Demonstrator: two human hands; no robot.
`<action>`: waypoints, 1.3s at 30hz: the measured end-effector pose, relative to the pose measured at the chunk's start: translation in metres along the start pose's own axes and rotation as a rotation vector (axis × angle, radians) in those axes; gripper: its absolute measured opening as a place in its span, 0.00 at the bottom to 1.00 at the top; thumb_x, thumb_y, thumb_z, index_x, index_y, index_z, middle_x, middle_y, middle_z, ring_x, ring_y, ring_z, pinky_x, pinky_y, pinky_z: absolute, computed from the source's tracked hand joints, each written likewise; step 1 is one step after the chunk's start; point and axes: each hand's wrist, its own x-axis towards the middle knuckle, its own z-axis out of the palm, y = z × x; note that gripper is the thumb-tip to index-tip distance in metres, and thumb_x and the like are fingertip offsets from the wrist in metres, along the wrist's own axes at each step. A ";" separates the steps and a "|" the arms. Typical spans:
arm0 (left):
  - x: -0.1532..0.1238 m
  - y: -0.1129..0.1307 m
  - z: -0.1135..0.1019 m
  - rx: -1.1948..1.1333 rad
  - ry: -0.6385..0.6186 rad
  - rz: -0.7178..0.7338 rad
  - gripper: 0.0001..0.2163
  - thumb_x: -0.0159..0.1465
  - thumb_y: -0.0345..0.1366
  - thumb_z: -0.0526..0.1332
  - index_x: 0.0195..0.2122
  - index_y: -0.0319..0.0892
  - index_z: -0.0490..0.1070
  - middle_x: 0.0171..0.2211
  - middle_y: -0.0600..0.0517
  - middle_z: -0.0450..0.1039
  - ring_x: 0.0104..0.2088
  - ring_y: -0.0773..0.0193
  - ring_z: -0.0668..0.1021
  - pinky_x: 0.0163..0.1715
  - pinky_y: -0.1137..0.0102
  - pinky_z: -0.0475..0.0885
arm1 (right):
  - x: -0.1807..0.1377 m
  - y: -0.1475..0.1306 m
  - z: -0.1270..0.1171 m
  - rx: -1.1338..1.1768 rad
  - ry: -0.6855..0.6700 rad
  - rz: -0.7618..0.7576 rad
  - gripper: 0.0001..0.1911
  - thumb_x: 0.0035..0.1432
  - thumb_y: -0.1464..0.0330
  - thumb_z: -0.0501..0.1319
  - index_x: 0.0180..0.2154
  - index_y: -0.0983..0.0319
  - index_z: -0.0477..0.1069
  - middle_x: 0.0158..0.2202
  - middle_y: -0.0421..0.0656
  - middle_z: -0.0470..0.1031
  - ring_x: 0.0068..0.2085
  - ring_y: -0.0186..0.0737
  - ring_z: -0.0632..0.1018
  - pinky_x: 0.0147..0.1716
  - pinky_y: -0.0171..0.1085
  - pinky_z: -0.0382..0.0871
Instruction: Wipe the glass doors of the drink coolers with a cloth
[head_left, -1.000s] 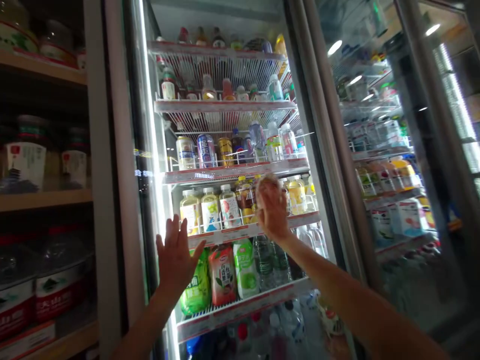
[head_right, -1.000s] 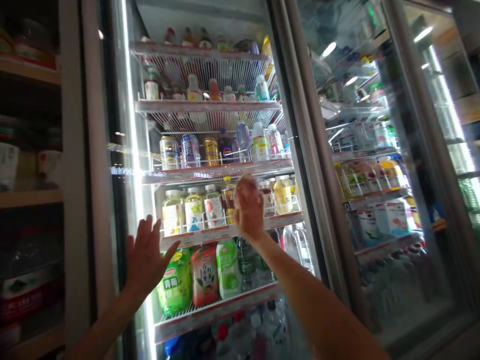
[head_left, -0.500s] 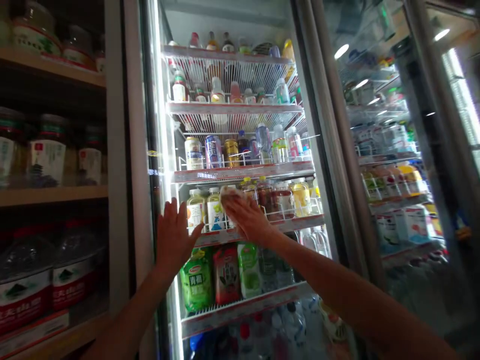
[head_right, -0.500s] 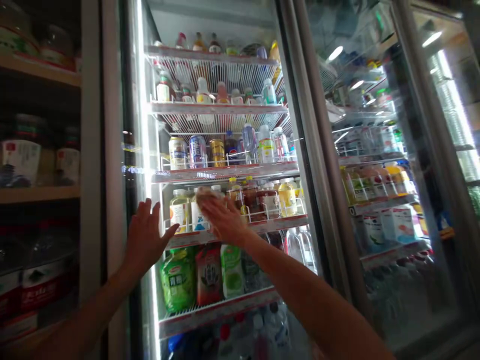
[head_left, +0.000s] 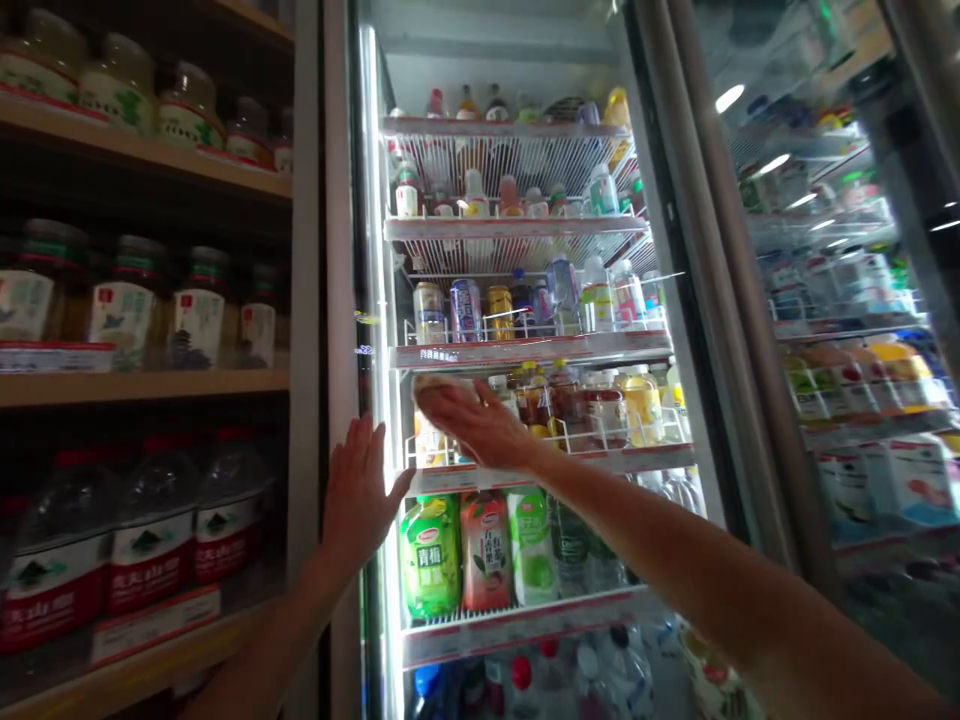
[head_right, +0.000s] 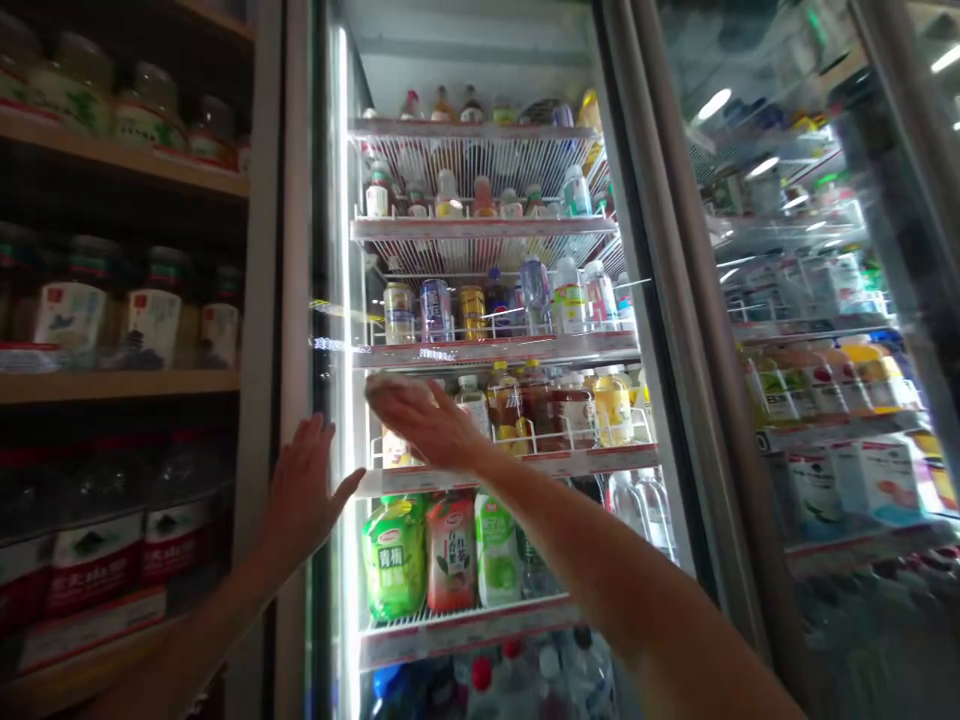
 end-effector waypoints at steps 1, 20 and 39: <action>0.000 -0.003 -0.004 0.010 0.013 -0.001 0.31 0.63 0.52 0.45 0.61 0.35 0.50 0.63 0.37 0.48 0.64 0.51 0.52 0.60 0.52 0.50 | 0.012 0.007 -0.004 -0.002 0.035 0.119 0.35 0.56 0.71 0.54 0.64 0.58 0.46 0.65 0.42 0.50 0.66 0.46 0.49 0.62 0.55 0.41; 0.037 0.017 -0.002 -0.086 0.187 0.077 0.27 0.64 0.46 0.49 0.62 0.41 0.47 0.64 0.39 0.48 0.64 0.50 0.54 0.60 0.52 0.54 | -0.030 0.035 -0.013 -0.126 0.081 0.523 0.27 0.59 0.68 0.51 0.61 0.60 0.54 0.65 0.45 0.50 0.65 0.49 0.50 0.61 0.56 0.42; 0.041 0.124 0.055 -0.032 0.092 0.371 0.26 0.64 0.42 0.49 0.61 0.37 0.52 0.62 0.43 0.53 0.64 0.55 0.53 0.62 0.55 0.48 | -0.200 0.072 -0.027 -0.219 -0.081 0.066 0.29 0.59 0.67 0.49 0.62 0.54 0.51 0.64 0.39 0.55 0.65 0.42 0.51 0.63 0.51 0.36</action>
